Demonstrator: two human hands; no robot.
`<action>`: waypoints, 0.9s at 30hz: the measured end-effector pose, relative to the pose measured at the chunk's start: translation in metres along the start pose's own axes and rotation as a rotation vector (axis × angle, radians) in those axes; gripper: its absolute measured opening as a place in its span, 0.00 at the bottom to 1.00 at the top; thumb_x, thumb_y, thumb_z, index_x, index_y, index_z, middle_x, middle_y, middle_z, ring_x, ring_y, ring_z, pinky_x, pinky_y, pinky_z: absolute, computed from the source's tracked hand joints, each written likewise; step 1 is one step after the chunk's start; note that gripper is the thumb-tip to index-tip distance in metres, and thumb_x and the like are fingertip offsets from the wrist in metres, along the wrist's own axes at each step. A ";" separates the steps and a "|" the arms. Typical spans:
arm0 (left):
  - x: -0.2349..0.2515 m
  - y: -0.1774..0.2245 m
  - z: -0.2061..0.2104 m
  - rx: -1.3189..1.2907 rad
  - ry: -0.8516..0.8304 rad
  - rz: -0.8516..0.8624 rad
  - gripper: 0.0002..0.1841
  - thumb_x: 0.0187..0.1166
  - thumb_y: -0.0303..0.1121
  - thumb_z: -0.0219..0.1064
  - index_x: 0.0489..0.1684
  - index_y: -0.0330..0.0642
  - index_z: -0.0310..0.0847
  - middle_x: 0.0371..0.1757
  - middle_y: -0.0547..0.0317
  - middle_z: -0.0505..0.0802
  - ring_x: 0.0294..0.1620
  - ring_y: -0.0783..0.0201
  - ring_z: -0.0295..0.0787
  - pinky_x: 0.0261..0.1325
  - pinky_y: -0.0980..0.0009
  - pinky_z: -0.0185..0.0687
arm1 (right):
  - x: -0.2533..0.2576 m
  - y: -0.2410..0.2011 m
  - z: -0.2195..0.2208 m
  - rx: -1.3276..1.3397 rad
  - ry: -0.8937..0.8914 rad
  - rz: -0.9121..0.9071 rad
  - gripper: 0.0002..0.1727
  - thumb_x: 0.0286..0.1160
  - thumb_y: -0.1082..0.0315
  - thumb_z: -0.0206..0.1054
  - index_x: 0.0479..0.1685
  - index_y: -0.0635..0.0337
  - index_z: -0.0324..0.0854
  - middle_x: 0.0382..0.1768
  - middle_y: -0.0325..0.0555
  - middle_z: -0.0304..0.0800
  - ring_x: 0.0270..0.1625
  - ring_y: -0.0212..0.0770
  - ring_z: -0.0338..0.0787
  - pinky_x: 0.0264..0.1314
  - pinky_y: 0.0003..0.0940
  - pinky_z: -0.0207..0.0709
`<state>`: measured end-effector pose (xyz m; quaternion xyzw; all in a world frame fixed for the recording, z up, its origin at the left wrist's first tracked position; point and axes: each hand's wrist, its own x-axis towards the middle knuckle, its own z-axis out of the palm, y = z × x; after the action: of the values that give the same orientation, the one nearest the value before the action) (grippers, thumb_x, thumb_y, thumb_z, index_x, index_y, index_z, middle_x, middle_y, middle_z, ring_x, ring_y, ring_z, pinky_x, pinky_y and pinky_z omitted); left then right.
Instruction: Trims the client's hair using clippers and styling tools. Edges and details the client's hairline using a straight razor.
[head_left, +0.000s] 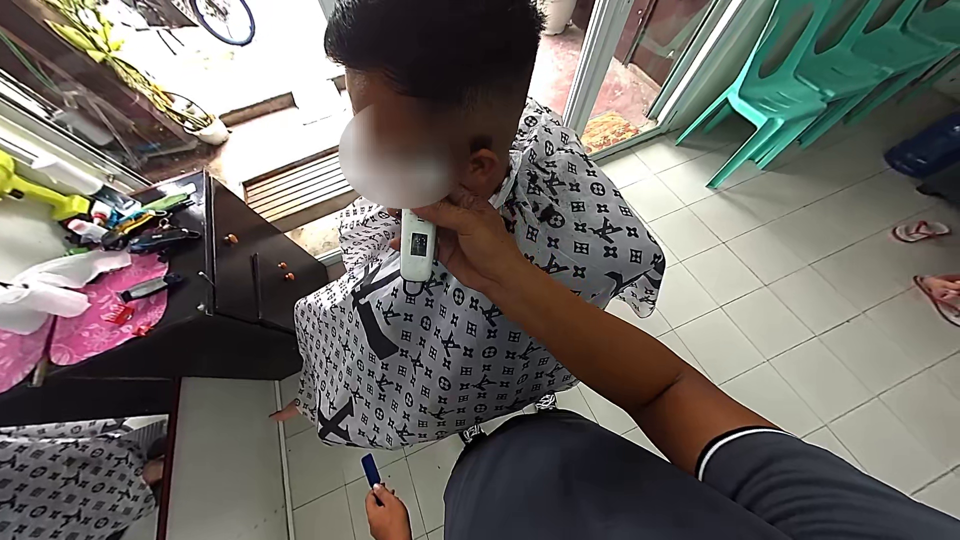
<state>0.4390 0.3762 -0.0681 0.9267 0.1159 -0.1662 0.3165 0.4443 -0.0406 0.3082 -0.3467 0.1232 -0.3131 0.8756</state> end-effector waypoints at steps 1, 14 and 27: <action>0.000 -0.001 0.001 0.001 0.002 0.003 0.25 0.97 0.40 0.43 0.64 0.25 0.79 0.52 0.31 0.92 0.53 0.36 0.90 0.60 0.38 0.80 | 0.000 -0.001 -0.003 -0.020 -0.013 -0.021 0.21 0.82 0.77 0.64 0.72 0.64 0.68 0.56 0.55 0.85 0.52 0.48 0.92 0.54 0.47 0.90; 0.019 0.034 -0.016 -0.072 0.132 0.111 0.24 0.96 0.39 0.43 0.64 0.24 0.78 0.51 0.31 0.92 0.51 0.39 0.91 0.58 0.40 0.81 | -0.009 -0.022 -0.049 0.050 -0.154 -0.026 0.15 0.83 0.75 0.60 0.65 0.64 0.72 0.59 0.58 0.88 0.54 0.51 0.94 0.54 0.46 0.91; 0.029 0.104 -0.031 -0.219 0.246 0.294 0.23 0.96 0.38 0.45 0.63 0.22 0.77 0.48 0.35 0.90 0.46 0.50 0.89 0.56 0.52 0.83 | -0.007 -0.028 -0.049 0.059 -0.156 0.049 0.15 0.84 0.74 0.59 0.66 0.63 0.72 0.58 0.57 0.88 0.53 0.50 0.94 0.51 0.47 0.91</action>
<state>0.5060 0.3184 0.0012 0.9071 0.0348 0.0096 0.4194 0.4046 -0.0779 0.2918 -0.3408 0.0535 -0.2671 0.8998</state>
